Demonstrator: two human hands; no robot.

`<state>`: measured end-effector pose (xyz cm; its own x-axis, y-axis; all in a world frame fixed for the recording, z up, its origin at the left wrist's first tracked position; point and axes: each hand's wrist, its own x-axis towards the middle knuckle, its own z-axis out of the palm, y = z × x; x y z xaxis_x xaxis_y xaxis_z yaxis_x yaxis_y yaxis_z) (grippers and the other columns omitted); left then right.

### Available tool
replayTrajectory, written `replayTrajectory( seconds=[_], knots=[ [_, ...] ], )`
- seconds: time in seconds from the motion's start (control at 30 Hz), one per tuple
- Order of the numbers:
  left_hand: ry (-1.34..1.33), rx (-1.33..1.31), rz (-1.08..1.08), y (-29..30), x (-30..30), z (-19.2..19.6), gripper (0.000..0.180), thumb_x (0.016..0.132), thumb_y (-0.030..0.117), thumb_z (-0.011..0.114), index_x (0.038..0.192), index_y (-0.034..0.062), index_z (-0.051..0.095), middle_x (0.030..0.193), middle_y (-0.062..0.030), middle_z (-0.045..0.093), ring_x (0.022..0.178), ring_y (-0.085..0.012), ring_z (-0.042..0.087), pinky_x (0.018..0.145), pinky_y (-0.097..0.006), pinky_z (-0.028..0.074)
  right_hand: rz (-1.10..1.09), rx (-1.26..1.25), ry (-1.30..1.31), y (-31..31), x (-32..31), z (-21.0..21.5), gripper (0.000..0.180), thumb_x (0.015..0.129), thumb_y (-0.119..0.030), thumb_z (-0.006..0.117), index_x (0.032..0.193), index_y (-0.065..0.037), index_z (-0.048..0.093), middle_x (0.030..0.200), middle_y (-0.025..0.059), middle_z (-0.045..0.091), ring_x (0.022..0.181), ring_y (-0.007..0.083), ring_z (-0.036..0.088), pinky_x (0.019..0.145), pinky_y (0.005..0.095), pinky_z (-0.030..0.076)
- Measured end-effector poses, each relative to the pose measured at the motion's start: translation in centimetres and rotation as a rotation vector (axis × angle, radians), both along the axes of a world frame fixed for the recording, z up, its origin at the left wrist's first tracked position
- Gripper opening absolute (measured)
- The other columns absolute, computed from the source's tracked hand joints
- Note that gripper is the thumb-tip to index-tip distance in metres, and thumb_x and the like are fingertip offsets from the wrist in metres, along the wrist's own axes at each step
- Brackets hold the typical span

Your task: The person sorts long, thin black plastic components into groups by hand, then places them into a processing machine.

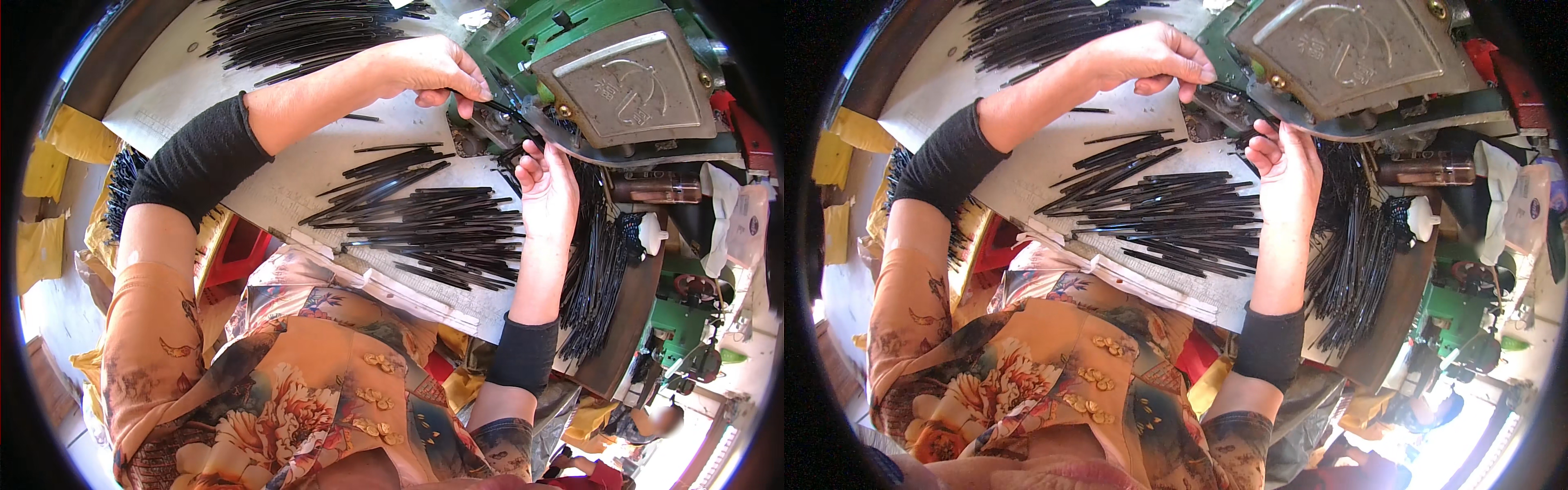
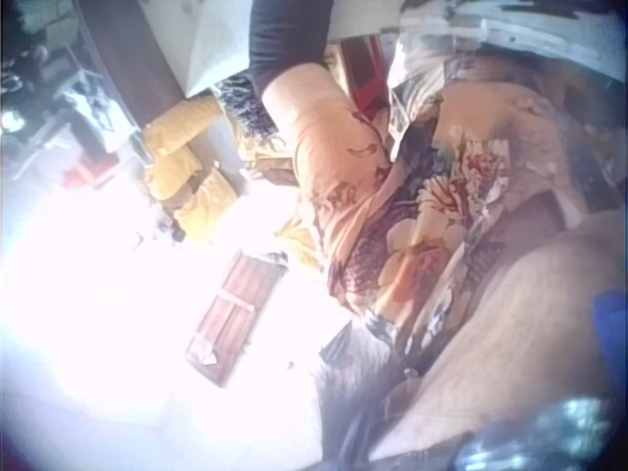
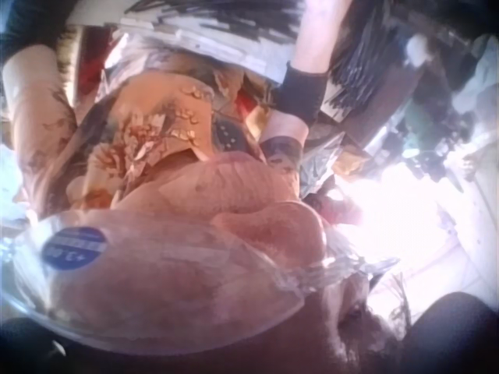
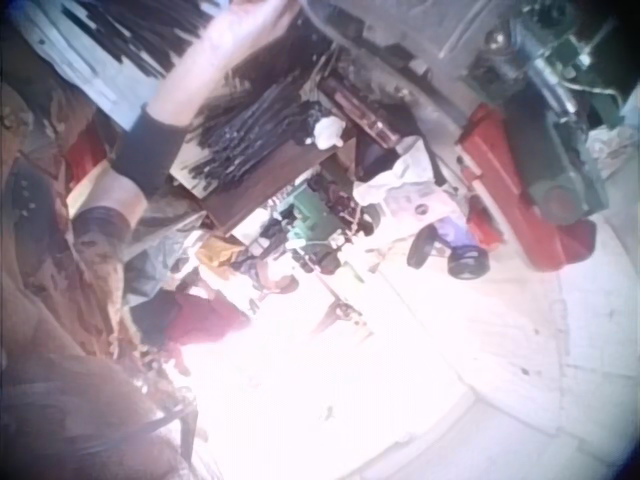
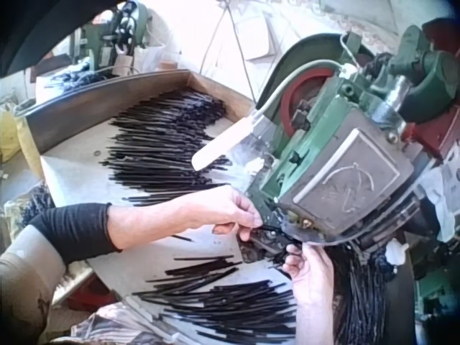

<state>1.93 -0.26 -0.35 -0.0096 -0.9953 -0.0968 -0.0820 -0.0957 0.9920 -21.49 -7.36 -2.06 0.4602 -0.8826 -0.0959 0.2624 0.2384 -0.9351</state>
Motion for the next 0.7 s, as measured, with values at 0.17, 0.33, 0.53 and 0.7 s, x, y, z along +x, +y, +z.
replayTrajectory(
  seconds=[0.17,0.33,0.53,0.7],
  knots=[
    [-0.03,-0.017,-0.001,0.0,0.3,0.1,0.022,0.081,0.022,0.063,0.089,0.0017,0.066,0.064,-0.0038,0.061,0.037,-0.0031,0.034,0.035,-0.02,0.024,0.013,0.024,-0.017,-0.1,0.2,-0.2,0.018,0.088,-0.009,0.051,0.103,0.002,0.052,0.09,0.0199,0.062,0.067,0.019,0.064,0.059,0.0286,0.056],
    [-0.125,-0.052,-0.064,0.3,0.4,1.2,0.028,0.076,0.024,0.064,0.094,0.0027,0.066,0.07,-0.0023,0.065,0.04,-0.0065,0.037,0.039,-0.023,0.03,0.059,0.032,-0.089,-0.7,-0.9,-0.4,0.019,0.087,-0.014,0.053,0.101,-0.001,0.053,0.094,0.0191,0.061,0.078,0.0248,0.064,0.068,0.0351,0.055],
    [-0.176,-0.045,-0.231,1.2,0.7,1.3,0.028,0.078,0.024,0.061,0.092,0.0007,0.065,0.066,-0.004,0.064,0.038,-0.0048,0.037,0.036,-0.022,0.028,-0.082,-0.496,0.382,1.6,-0.1,1.6,0.017,0.085,-0.009,0.06,0.099,0.002,0.059,0.097,0.0124,0.063,0.089,0.0181,0.06,0.082,0.0285,0.047],
    [-0.388,-0.015,-0.403,3.7,-0.3,1.7,0.028,0.081,0.024,0.057,0.089,-0.0016,0.065,0.061,-0.0039,0.063,0.038,-0.0035,0.042,0.035,-0.02,0.033,0.304,-1.022,0.717,5.8,2.4,1.9,0.021,0.075,-0.016,0.068,0.092,-0.003,0.064,0.085,0.0093,0.064,0.074,0.0193,0.062,0.068,0.0289,0.049]
  ],
)
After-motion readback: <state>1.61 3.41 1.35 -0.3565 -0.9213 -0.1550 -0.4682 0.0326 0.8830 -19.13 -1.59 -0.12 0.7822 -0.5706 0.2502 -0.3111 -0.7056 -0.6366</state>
